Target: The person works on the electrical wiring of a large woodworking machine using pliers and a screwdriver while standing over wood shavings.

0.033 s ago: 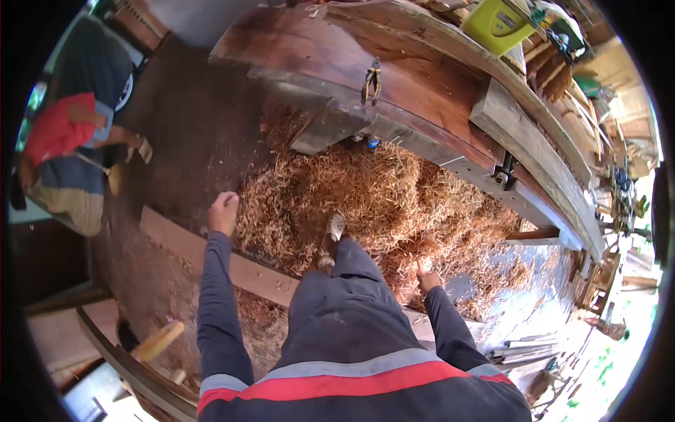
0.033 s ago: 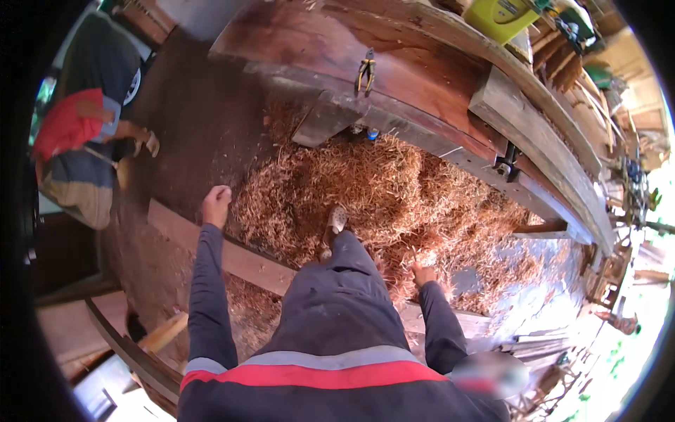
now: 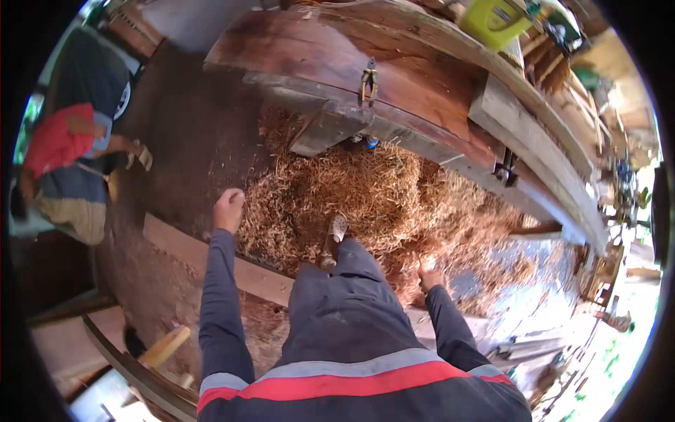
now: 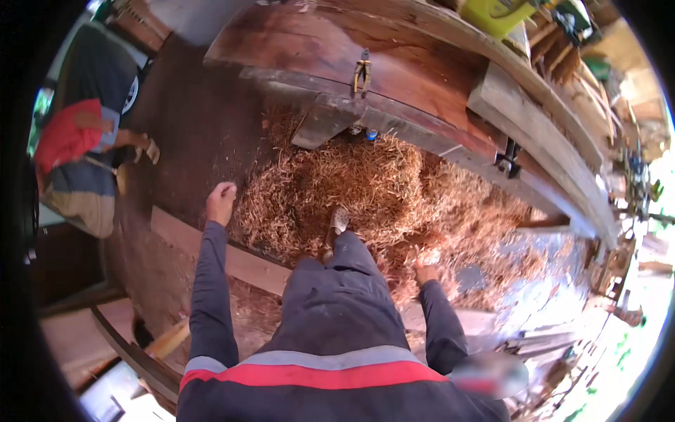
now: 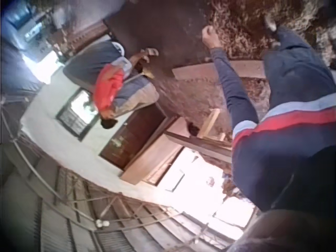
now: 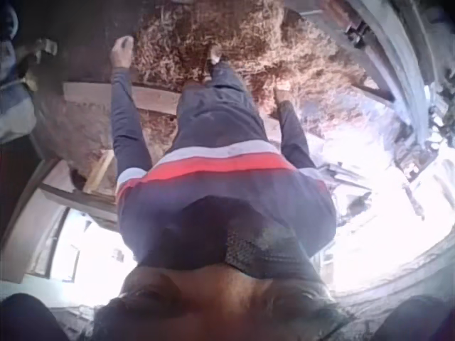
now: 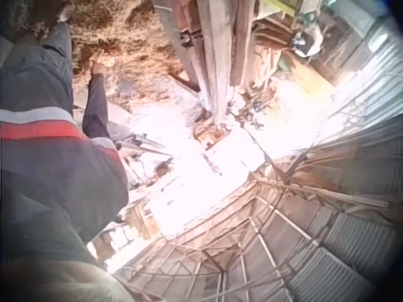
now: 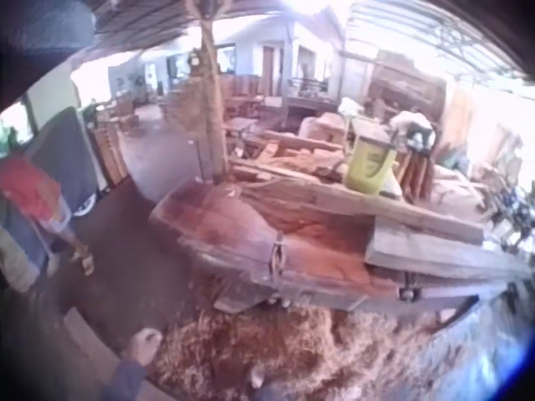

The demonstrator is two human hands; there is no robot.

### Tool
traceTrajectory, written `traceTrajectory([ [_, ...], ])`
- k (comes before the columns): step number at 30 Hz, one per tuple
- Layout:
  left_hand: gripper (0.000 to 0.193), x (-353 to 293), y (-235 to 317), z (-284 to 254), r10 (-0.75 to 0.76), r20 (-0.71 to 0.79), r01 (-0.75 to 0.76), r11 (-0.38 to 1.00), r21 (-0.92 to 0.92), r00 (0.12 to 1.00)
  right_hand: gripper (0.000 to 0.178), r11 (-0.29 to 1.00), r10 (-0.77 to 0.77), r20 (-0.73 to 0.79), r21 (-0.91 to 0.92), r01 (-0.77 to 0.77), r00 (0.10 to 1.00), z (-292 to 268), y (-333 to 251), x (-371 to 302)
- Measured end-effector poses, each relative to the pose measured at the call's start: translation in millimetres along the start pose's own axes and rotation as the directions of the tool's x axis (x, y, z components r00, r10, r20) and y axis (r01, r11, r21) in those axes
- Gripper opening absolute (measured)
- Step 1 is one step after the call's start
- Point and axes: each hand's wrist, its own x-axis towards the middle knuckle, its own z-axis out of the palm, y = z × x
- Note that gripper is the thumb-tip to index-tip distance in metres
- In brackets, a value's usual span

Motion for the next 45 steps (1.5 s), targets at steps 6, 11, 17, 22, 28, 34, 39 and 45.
traceTrajectory([
  [6,0.024,116,135,43,0.260,0.123,-0.258,0.965,-0.035,0.958,0.051,0.570,0.449,0.425,0.541,-0.619,0.786,27,-67,-9],
  [11,0.024,182,193,90,0.350,0.308,-0.367,0.930,-0.002,0.885,0.059,0.261,0.590,0.524,0.596,-0.760,0.614,51,-128,-61],
  [17,0.022,291,150,183,0.542,0.218,-0.560,0.828,0.025,0.812,0.051,0.321,0.803,0.262,0.566,-0.759,0.535,106,-180,-60],
  [22,0.032,343,128,239,0.564,0.019,-0.562,0.819,0.120,0.826,0.032,-0.051,0.865,0.260,0.897,-0.439,0.430,46,-248,63],
  [28,0.046,338,108,281,0.717,-0.097,-0.701,0.696,0.157,0.690,0.036,0.304,0.797,-0.017,0.875,-0.377,0.603,120,-257,254],
  [34,0.045,366,102,248,0.851,-0.219,-0.768,0.525,0.368,0.477,0.031,0.361,0.618,-0.069,0.910,-0.205,0.783,195,-222,402],
  [39,0.034,391,84,249,0.987,0.160,-0.712,-0.088,0.697,0.035,0.033,0.609,0.423,-0.211,0.786,-0.105,0.881,215,-188,438],
  [45,0.028,399,68,243,0.979,0.121,-0.671,-0.202,0.714,-0.165,0.031,0.567,0.373,-0.279,0.823,0.021,0.885,194,-183,447],
])
